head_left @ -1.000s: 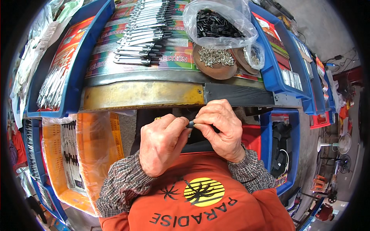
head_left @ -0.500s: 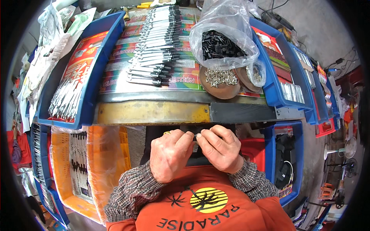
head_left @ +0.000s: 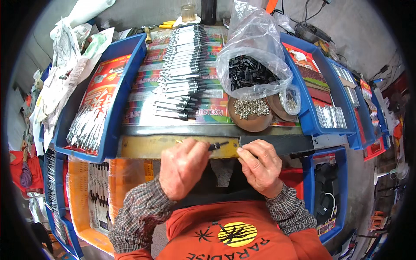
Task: The person assembles metal strips by attaching plastic clips and small metal fasteners onto them by hand, then places the assembled pieces onto the table and into a tray.
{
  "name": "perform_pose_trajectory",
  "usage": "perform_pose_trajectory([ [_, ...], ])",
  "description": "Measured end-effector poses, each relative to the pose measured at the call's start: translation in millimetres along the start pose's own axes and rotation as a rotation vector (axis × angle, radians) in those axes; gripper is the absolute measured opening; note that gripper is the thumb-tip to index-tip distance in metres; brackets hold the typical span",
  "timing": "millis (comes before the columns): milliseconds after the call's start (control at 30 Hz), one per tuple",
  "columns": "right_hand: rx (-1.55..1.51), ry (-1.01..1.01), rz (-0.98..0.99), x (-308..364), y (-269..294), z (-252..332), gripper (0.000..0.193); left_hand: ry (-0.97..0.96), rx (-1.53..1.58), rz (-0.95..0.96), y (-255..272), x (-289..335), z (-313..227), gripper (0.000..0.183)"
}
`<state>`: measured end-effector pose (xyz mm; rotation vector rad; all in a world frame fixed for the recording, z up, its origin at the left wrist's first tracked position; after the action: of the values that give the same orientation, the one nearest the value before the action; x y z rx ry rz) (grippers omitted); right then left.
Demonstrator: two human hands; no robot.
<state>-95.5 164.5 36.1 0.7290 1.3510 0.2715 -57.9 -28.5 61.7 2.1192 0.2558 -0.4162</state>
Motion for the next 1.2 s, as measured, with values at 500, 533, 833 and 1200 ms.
perform_pose_trajectory([
  [500, -0.126, -0.126, -0.068, 12, -9, -26, 0.027, -0.028, -0.234, -0.28, -7, -191, 107, 0.012],
  [533, -0.112, -0.107, -0.064, 10, -9, -25, 0.025, -0.009, -0.29, -0.29, -9, -201, 120, 0.011],
  [833, -0.216, -0.076, 0.075, 22, -4, -27, 0.032, 0.047, -0.434, -0.226, -44, -306, 167, 0.013],
  [1200, -0.221, 0.017, 0.179, 17, 6, -25, 0.031, 0.154, -0.386, -0.243, -80, -378, 202, 0.021],
])
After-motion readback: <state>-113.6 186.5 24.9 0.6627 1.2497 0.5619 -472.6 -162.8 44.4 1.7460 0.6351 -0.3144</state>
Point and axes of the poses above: each hand's wrist, its own x-axis away from the middle knuckle, its own y-axis out of the back of the hand, z = x × y, the point moved 3 cm from there along -x, towards the middle knuckle, and after that the axes turned 12 degrees about y, right-handed, at the moved point
